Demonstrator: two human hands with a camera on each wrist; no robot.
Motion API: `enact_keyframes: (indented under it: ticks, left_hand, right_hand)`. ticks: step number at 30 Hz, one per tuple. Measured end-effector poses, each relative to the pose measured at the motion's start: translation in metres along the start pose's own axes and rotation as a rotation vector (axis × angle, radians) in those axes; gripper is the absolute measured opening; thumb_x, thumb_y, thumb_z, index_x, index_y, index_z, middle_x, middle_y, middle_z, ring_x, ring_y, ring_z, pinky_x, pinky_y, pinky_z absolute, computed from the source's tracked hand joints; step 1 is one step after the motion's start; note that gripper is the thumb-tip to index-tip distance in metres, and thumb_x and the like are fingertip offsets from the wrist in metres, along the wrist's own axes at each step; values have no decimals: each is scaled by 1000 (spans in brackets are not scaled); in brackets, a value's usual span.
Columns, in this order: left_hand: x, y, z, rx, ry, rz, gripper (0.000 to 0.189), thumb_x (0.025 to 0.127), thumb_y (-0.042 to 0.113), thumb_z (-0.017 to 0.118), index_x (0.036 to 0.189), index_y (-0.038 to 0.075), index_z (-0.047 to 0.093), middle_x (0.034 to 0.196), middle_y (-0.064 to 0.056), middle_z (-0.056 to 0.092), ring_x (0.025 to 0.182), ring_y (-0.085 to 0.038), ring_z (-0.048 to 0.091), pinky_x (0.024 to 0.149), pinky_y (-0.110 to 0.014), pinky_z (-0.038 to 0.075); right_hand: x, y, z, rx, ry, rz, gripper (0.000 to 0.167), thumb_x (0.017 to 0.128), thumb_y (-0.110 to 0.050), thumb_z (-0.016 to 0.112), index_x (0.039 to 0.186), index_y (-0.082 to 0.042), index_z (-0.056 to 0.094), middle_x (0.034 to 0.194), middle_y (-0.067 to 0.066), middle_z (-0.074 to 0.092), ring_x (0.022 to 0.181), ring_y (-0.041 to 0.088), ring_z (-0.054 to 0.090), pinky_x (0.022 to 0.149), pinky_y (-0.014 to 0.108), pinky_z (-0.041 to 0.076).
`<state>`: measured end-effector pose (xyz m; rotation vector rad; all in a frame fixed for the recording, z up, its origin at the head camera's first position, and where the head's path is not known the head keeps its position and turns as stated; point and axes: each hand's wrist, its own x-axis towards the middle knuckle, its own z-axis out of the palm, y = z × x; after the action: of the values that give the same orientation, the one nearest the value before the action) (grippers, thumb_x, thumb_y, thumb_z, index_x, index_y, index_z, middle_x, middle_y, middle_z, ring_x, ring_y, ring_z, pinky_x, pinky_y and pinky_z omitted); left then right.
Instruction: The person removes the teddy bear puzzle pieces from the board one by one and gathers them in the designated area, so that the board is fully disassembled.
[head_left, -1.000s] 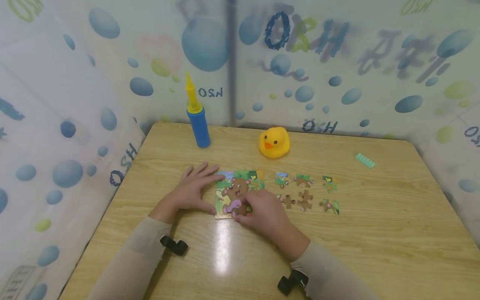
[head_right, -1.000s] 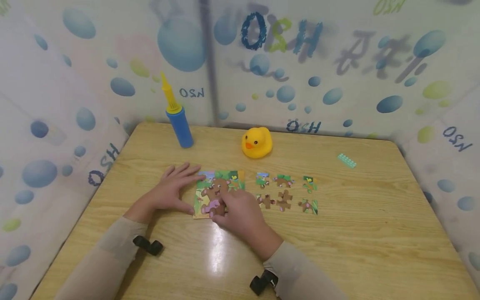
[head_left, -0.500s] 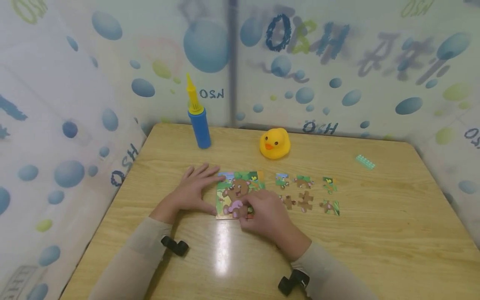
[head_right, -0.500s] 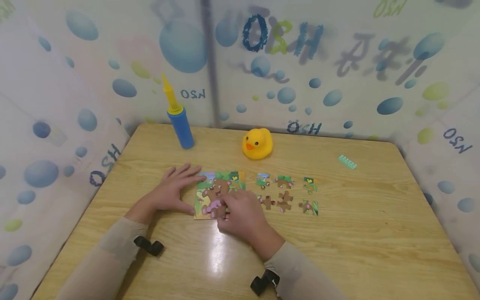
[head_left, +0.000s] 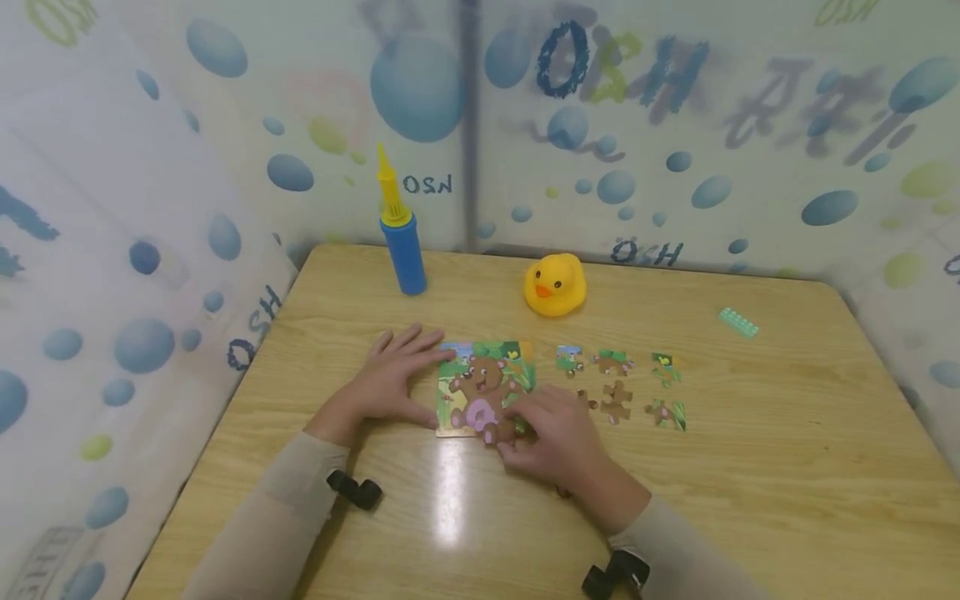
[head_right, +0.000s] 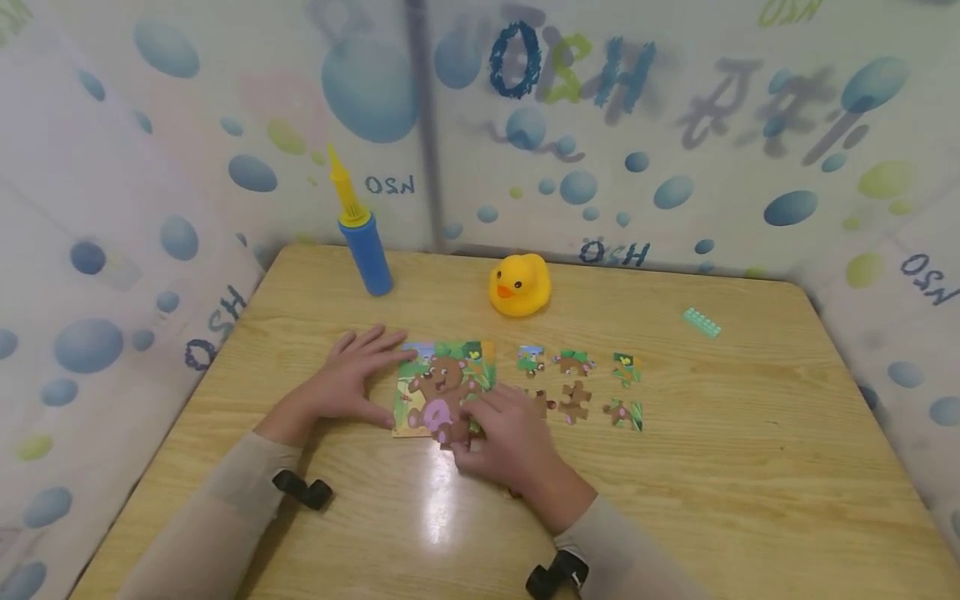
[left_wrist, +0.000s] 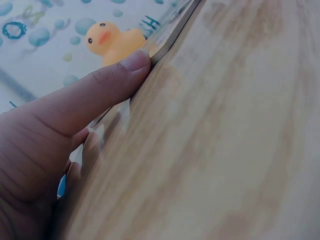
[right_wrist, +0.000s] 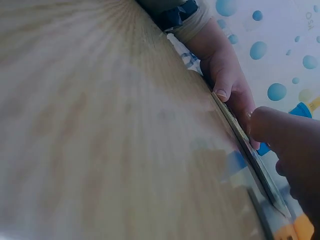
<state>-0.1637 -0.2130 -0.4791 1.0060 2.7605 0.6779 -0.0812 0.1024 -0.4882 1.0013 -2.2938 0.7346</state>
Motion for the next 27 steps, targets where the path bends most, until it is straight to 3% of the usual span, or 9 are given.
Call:
enact_keyframes:
  ticks: [5, 11, 19, 27]
  left_hand:
    - [2, 1, -1, -5, -1, 6, 113, 65, 71, 92, 160, 24, 53, 174, -9, 31, 161, -46, 15, 122, -74, -1]
    - [1, 0, 0, -9, -5, -4, 113, 65, 70, 92, 160, 24, 53, 174, -9, 30, 161, -45, 14, 122, -73, -2]
    - [1, 0, 0, -8, -4, 3, 113, 65, 71, 92, 160, 25, 53, 174, -9, 30, 161, -45, 14, 123, -73, -1]
    - [1, -3, 2, 0, 3, 4, 112, 65, 72, 91, 159, 24, 54, 174, -9, 31, 160, -46, 15, 122, -74, 0]
  right_hand:
    - [-17, 3, -16, 5, -22, 26, 32, 71, -32, 89, 94, -13, 77, 87, -5, 75, 77, 14, 64, 74, 33, 54]
    - [-36, 8, -37, 3, -34, 61, 28, 71, -30, 88, 92, -16, 77, 86, -9, 73, 78, 12, 61, 73, 35, 53]
    - [-66, 21, -63, 8, 2, 90, 29, 68, -27, 87, 94, -17, 77, 91, -11, 75, 79, 12, 64, 77, 34, 52]
    - [-90, 33, -85, -19, 24, 89, 30, 74, -32, 86, 97, -14, 81, 96, -4, 79, 83, 17, 74, 80, 35, 57]
